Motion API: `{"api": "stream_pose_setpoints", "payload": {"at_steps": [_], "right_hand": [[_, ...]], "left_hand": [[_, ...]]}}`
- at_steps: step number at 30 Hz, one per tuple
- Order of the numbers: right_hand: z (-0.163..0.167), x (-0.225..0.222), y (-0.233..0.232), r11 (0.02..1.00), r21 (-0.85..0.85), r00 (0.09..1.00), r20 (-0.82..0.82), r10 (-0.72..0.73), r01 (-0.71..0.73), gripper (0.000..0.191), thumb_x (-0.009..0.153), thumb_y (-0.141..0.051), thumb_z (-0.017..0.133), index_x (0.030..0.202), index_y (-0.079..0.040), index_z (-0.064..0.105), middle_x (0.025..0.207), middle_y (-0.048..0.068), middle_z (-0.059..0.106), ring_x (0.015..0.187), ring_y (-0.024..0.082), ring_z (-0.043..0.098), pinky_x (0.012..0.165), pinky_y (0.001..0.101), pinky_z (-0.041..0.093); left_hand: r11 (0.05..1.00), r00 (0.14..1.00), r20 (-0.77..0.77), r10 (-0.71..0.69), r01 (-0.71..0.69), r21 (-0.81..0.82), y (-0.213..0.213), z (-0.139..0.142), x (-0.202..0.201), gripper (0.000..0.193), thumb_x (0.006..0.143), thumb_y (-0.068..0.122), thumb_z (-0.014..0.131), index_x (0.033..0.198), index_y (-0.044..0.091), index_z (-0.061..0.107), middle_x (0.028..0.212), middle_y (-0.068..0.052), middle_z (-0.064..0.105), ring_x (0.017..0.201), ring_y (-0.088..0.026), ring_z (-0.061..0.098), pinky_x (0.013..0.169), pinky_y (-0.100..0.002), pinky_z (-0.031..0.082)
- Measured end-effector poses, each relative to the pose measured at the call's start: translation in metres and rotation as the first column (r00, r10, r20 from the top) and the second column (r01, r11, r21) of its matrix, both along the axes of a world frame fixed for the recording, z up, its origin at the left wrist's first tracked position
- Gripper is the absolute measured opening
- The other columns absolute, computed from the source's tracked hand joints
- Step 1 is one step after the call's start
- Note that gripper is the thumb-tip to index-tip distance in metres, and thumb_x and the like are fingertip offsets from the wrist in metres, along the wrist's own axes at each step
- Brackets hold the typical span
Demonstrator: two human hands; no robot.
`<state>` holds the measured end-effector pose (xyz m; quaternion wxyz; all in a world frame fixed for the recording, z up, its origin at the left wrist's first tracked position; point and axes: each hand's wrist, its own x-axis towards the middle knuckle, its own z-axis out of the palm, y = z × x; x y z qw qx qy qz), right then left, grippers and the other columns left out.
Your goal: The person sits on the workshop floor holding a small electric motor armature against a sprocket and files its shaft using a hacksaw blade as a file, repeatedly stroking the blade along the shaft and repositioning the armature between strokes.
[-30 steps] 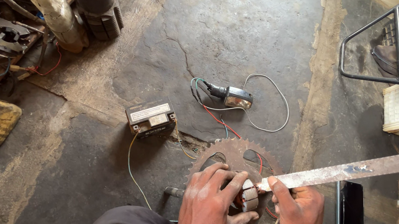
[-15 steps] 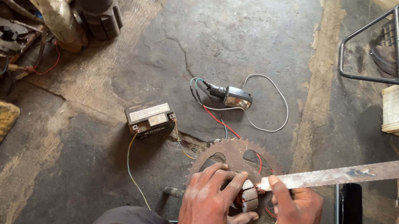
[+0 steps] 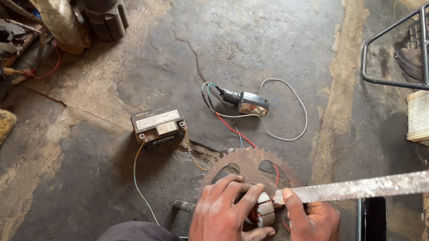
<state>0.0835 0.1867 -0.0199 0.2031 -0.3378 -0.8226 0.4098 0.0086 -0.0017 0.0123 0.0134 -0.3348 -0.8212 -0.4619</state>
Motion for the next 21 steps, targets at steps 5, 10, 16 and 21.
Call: {"api": "stream_pose_setpoints", "payload": {"at_steps": [5,10,16,21], "right_hand": [[0.001,0.000,0.000,0.999,-0.034,0.999,-0.046,0.003,-0.004,0.022,0.087,-0.020,0.075,0.079,0.001,0.076,0.054,0.003,0.061,0.048,0.009,0.053,0.046,0.0286,0.041],[0.006,0.000,-0.004,0.993,-0.097,0.997,-0.022,-0.067,0.065,0.023,0.087,-0.020,0.074,0.079,0.001,0.077,0.053,0.006,0.061,0.046,0.012,0.053,0.044,0.0329,0.040],[0.010,0.000,-0.005,0.998,-0.031,0.998,0.023,-0.055,0.056,0.023,0.087,-0.020,0.075,0.080,0.001,0.077,0.053,0.009,0.063,0.047,0.013,0.056,0.046,0.0332,0.043],[0.009,0.001,-0.005,0.989,0.139,0.996,-0.062,0.068,-0.059,0.023,0.088,-0.022,0.073,0.089,0.000,0.077,0.067,0.007,0.073,0.062,0.014,0.067,0.060,0.0335,0.052]], "left_hand": [[1.000,1.000,0.010,-0.012,0.012,-0.001,0.000,0.000,0.000,0.075,0.064,0.039,0.092,0.128,0.009,0.068,0.118,-0.014,0.065,0.123,-0.035,0.056,0.099,-0.050,0.043],[1.000,1.000,-0.002,-0.021,0.021,-0.009,-0.001,0.001,0.000,0.075,0.063,0.038,0.091,0.129,0.008,0.068,0.119,-0.012,0.066,0.124,-0.035,0.056,0.099,-0.050,0.043],[1.000,1.000,0.017,-0.015,0.015,-0.017,-0.001,0.000,-0.001,0.076,0.063,0.038,0.092,0.129,0.009,0.068,0.118,-0.014,0.065,0.123,-0.036,0.056,0.098,-0.050,0.044],[1.000,1.000,0.013,-0.011,0.011,-0.013,0.000,0.002,0.001,0.075,0.063,0.038,0.092,0.128,0.009,0.068,0.118,-0.014,0.065,0.124,-0.035,0.056,0.098,-0.050,0.044]]}}
